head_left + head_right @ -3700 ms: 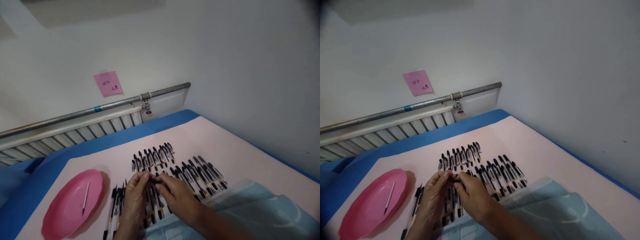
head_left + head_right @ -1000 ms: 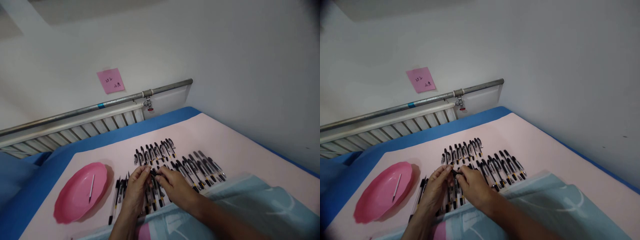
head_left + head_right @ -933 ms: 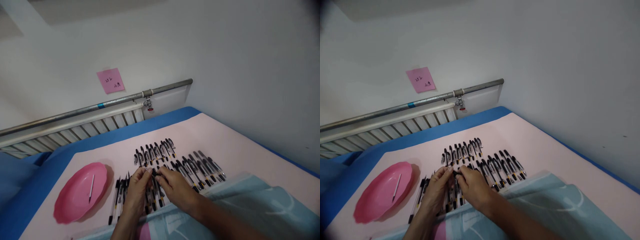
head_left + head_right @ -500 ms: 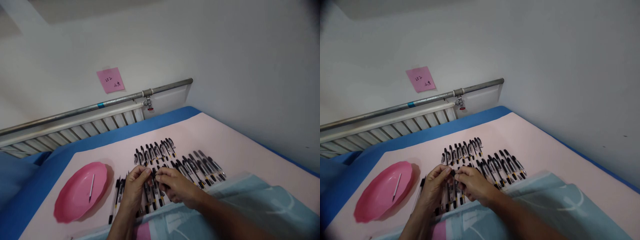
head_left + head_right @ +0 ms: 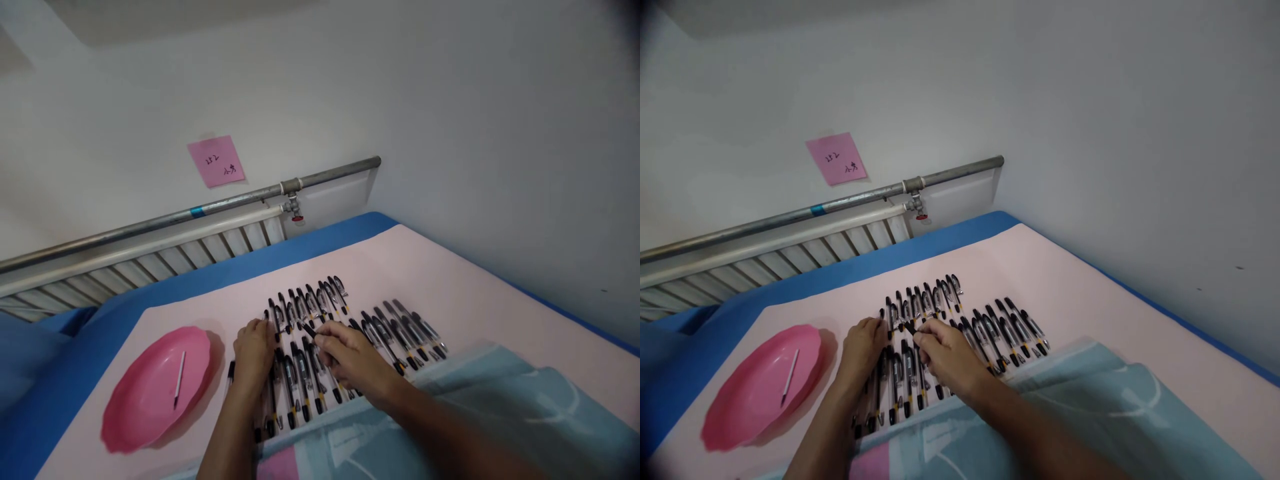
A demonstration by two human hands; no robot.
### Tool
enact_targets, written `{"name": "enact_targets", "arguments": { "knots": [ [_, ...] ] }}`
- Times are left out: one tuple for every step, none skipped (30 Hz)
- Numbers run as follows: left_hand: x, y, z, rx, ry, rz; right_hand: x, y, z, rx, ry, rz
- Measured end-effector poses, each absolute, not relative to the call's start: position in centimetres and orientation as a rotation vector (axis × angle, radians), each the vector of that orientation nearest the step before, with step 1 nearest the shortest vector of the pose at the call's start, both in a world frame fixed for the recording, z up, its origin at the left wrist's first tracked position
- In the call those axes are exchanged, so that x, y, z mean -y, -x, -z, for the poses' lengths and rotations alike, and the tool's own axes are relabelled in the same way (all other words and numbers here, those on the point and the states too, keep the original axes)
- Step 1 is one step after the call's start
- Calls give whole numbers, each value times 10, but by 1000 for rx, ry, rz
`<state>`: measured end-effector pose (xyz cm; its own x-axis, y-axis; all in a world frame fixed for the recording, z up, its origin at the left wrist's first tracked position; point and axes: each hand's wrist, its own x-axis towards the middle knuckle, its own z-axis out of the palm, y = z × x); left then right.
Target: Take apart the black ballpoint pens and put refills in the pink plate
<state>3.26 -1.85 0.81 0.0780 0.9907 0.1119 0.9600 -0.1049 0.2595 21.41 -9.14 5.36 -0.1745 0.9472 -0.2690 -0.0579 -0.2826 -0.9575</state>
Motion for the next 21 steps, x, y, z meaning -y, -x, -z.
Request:
{"name": "enact_targets", "arguments": {
  "knots": [
    [19, -32, -10, -2043, -2216, -364, 91, -214, -54, 1122, 1264, -1577],
    [20, -32, -11, -2070, -2211, -344, 92, -214, -54, 1125, 1262, -1573],
    [20, -31, -12, -2103, -2204, -338, 92, -214, -54, 1131, 1263, -1568],
    [20, -30, -12, -2135, -2196, -342, 92, -214, -54, 1139, 1264, -1560],
    [19, -28, -12, -2159, -2185, -356, 92, -214, -53, 1148, 1264, -1549],
    [19, -27, -11, -2169, -2171, -382, 92, -213, -53, 1159, 1263, -1537],
    [18, -25, -10, -2169, -2149, -419, 92, -213, -52, 1169, 1260, -1522],
    [17, -24, -9, -2165, -2116, -460, 92, -213, -52, 1180, 1258, -1507],
    [15, -22, -8, -2161, -2076, -501, 92, -212, -51, 1190, 1259, -1493],
    [14, -20, -7, -2154, -2034, -549, 92, -212, -49, 1201, 1263, -1477],
    [13, -18, -6, -2143, -1995, -610, 91, -212, -48, 1215, 1270, -1460],
    [11, -17, -6, -2128, -1946, -692, 91, -212, -47, 1232, 1277, -1439],
    [10, -16, -7, -2095, -1874, -795, 90, -212, -46, 1251, 1283, -1414],
    [9, -16, -8, -2031, -1768, -926, 90, -212, -45, 1272, 1288, -1387],
    [9, -16, -10, -1924, -1621, -1068, 90, -213, -44, 1296, 1293, -1359],
    [10, -18, -12, -1774, -1438, -1196, 90, -213, -44, 1321, 1297, -1330],
    [12, -22, -15, -1590, -1242, -1292, 90, -213, -43, 1345, 1302, -1305],
    [14, -26, -19, -1394, -1055, -1343, 90, -213, -43, 1365, 1310, -1285],
    [17, -31, -23, -1210, -898, -1354, 91, -213, -44, 1384, 1323, -1271],
    [21, -36, -27, -1058, -779, -1336, 91, -212, -44, 1400, 1335, -1263],
    [25, -41, -32, -944, -697, -1303, 92, -211, -45, 1415, 1344, -1257]
  ]
}}
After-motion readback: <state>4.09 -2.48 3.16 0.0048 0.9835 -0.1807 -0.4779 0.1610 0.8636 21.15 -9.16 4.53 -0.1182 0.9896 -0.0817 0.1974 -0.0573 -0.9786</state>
